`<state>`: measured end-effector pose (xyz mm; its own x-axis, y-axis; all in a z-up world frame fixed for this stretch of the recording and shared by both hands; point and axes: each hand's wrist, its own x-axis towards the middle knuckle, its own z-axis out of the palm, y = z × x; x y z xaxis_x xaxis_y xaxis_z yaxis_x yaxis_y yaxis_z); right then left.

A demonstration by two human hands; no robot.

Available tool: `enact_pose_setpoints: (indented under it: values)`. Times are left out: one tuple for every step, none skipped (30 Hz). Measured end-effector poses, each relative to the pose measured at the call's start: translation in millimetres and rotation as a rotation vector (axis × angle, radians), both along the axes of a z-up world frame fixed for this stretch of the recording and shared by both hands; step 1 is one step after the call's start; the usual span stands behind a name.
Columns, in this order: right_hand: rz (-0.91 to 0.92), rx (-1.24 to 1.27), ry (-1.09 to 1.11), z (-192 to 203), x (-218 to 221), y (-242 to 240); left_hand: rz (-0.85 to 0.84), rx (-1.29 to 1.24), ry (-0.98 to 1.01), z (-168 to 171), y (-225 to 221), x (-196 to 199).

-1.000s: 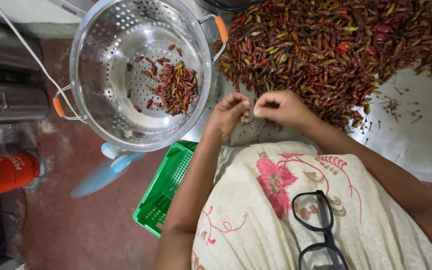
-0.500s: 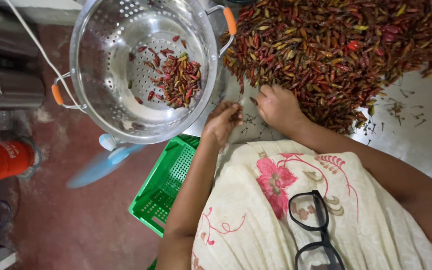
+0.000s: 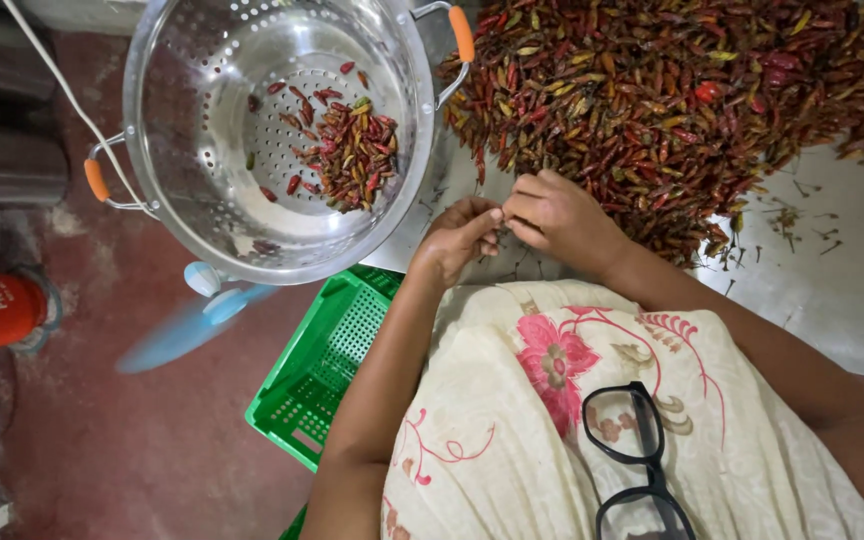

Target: Picking dried red chilies from a pile and placing them into a metal colander

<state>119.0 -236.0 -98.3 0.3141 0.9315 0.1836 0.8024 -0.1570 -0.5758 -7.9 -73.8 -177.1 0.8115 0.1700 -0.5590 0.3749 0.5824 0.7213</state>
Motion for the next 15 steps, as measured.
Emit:
enact_pose_setpoints:
  values:
    - [-0.003, -0.001, 0.000, 4, 0, 0, -0.003, -0.001, 0.000, 1, 0, 0]
    - [-0.006, -0.003, 0.015, 7, 1, 0, -0.013, 0.000, -0.002, 3, 1, 2]
    - [-0.009, -0.005, 0.030, 11, 1, 1, -0.022, 0.002, -0.003, 4, 2, 3]
    - [-0.009, -0.005, 0.031, 11, 1, 2, -0.023, 0.003, -0.002, 6, 3, 4]
    - [-0.012, 0.010, 0.075, 10, 0, 2, -0.021, -0.010, -0.010, 7, 3, 4]
    - [-0.016, 0.023, 0.120, 10, -1, 3, -0.019, -0.024, -0.016, 9, 4, 5]
    - [-0.015, 0.023, 0.121, 4, -1, 3, -0.019, -0.024, -0.015, 6, 3, 3]
    - [-0.011, 0.021, 0.127, -1, -1, 4, -0.014, -0.025, -0.019, 4, 3, 3]
    - [-0.006, 0.018, 0.133, -7, 0, 5, -0.009, -0.025, -0.023, 2, 4, 3]
    - [-0.005, 0.018, 0.134, -10, -1, 8, -0.008, -0.025, -0.022, 4, 3, 2]
    - [-0.001, 0.038, 0.148, -13, -2, 10, 0.019, -0.053, -0.018, 5, 2, 2]
    - [0.001, 0.057, 0.161, -17, -2, 12, 0.044, -0.082, -0.016, 7, 1, 2]
    - [0.001, 0.056, 0.161, -14, -3, 13, 0.044, -0.083, -0.016, 3, -1, 1]
    - [-0.023, 0.051, 0.216, -11, -4, 15, 0.086, -0.125, -0.004, -1, -1, 1]
    - [-0.048, 0.047, 0.272, -8, -4, 17, 0.128, -0.167, 0.007, -5, -2, 1]
